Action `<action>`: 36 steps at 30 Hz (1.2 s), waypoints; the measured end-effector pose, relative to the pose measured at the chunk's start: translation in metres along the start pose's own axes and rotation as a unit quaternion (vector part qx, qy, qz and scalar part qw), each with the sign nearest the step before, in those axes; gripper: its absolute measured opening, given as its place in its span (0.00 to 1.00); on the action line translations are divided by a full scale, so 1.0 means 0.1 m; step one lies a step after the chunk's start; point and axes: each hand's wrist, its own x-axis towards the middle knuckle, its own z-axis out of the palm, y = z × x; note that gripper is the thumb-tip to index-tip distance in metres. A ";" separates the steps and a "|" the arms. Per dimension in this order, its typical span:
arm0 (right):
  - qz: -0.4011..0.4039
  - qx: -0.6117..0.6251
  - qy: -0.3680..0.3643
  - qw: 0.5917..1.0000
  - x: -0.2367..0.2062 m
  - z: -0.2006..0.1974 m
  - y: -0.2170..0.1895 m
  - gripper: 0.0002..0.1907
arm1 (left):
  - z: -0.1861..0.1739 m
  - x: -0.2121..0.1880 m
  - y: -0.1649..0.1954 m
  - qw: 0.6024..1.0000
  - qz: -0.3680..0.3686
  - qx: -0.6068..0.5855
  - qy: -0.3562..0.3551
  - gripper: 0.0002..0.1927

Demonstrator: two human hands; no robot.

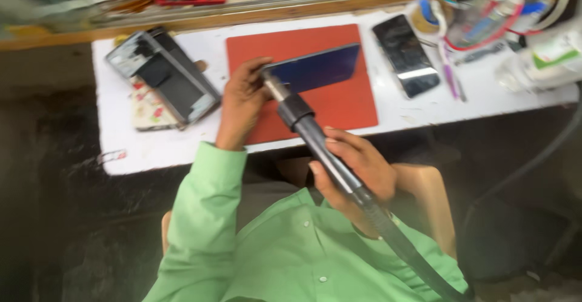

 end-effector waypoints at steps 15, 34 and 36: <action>0.036 0.003 -0.001 0.999 -0.05 0.03 -0.04 0.18 | 0.07 0.00 0.12 1.000 -0.008 0.018 -0.006 0.29; 0.047 -0.018 0.040 0.998 -0.11 -0.05 0.04 0.18 | 0.07 -0.02 0.16 0.999 -0.008 0.031 -0.007 0.35; 0.032 -0.024 0.031 0.999 -0.12 0.02 0.02 0.18 | 0.07 -0.02 0.15 1.000 -0.015 0.025 -0.006 0.36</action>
